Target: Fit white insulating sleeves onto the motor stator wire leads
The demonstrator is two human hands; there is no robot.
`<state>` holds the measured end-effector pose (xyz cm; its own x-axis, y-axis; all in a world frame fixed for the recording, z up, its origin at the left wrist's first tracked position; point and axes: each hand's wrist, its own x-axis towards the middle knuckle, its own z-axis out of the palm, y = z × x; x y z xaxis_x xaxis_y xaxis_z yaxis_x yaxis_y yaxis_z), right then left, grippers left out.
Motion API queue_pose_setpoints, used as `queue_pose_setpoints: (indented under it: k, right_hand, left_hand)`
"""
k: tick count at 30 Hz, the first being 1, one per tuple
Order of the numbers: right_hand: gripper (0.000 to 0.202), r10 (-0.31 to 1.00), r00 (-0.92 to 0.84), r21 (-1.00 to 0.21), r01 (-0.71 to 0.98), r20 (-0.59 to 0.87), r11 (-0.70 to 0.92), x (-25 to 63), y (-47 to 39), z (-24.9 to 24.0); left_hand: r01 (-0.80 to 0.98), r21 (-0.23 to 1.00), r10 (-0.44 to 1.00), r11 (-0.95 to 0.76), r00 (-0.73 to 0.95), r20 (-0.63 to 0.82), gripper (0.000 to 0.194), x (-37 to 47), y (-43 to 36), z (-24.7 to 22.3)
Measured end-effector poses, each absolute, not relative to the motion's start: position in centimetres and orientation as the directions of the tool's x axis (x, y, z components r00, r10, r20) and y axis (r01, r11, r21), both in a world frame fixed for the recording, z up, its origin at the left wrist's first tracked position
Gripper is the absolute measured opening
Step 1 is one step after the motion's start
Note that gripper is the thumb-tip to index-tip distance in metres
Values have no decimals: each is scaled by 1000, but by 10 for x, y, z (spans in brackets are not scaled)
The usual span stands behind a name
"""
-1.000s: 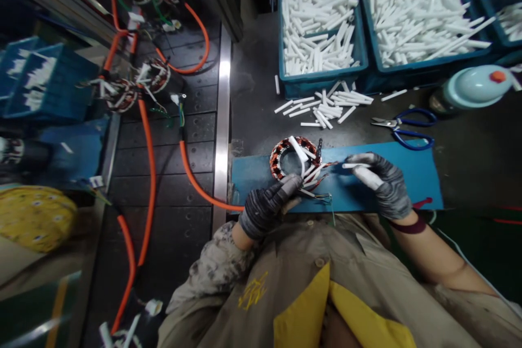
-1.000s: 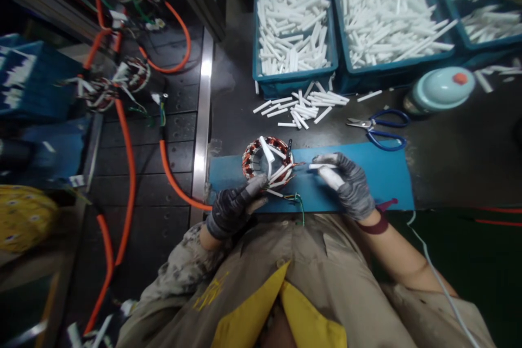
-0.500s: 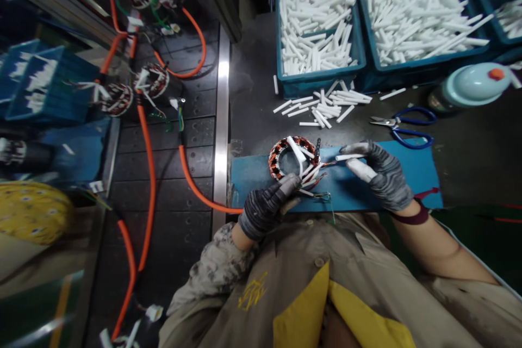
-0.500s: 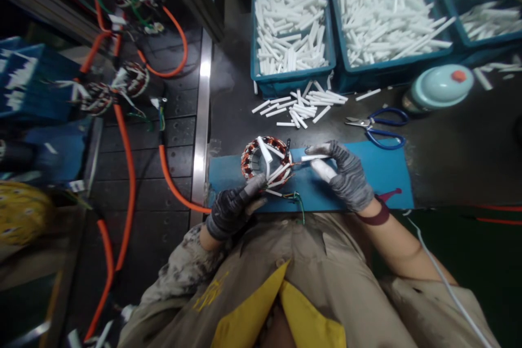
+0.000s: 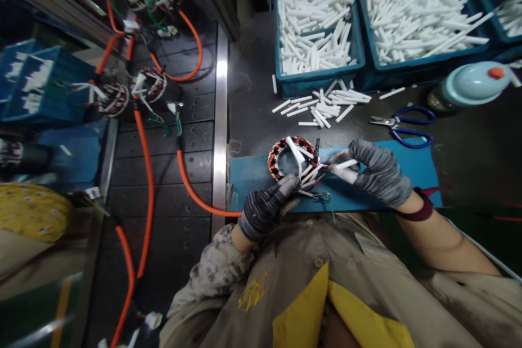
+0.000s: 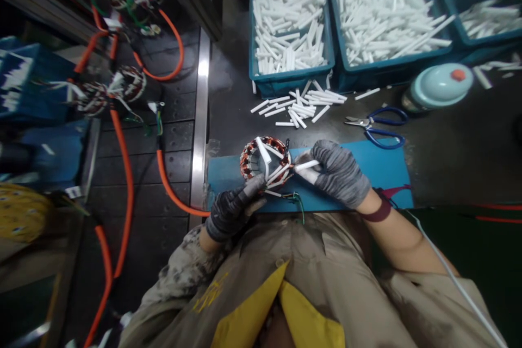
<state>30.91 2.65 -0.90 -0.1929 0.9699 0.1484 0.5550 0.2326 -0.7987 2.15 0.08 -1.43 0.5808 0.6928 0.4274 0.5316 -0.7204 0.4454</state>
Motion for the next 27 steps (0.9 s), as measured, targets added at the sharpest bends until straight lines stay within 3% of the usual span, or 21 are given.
queue_pose_setpoints:
  k: [4,8,14,16,18,20,22,25,27]
  right_hand:
    - [25,951,-189,-628,717,245,304,300,6,-18]
    - [20,926,-252,-465,809,280,361,294,-11,-35]
    - [23,858,-460,-480,713,228,510,311,-14,-42]
    - [18,875,-421,-483,730,238,483,315,-15,-39]
    - [15,909,-250,-463,797,333,388,316,-17,-36]
    - [15,916,-31,-505,826,401,249,314,-17,-33]
    - [19,924,115,-641,751,365,160,311,-17,-32]
    - [34,969,139,-849,518,203,104,307,-17,-36]
    - [27,990,95,-913,403,104,57,305,-17,-42]
  left_hand:
    - [540,428,689,-725,577,439,38,22,1,-14]
    - [528,454,696,-718,571,436,44,22,0,-14]
    - [532,459,701,-711,580,415,63,20,-1,-16]
    - [531,461,701,-711,582,412,66,20,-1,-16]
    - [523,466,698,-714,582,416,68,20,-1,-16]
    - [515,473,697,-715,581,421,71,20,-1,-17]
    - [519,473,700,-712,578,420,71,20,-1,-17]
    - [536,460,705,-708,574,416,69,20,-2,-17]
    - [539,455,704,-709,576,414,70,20,-2,-17]
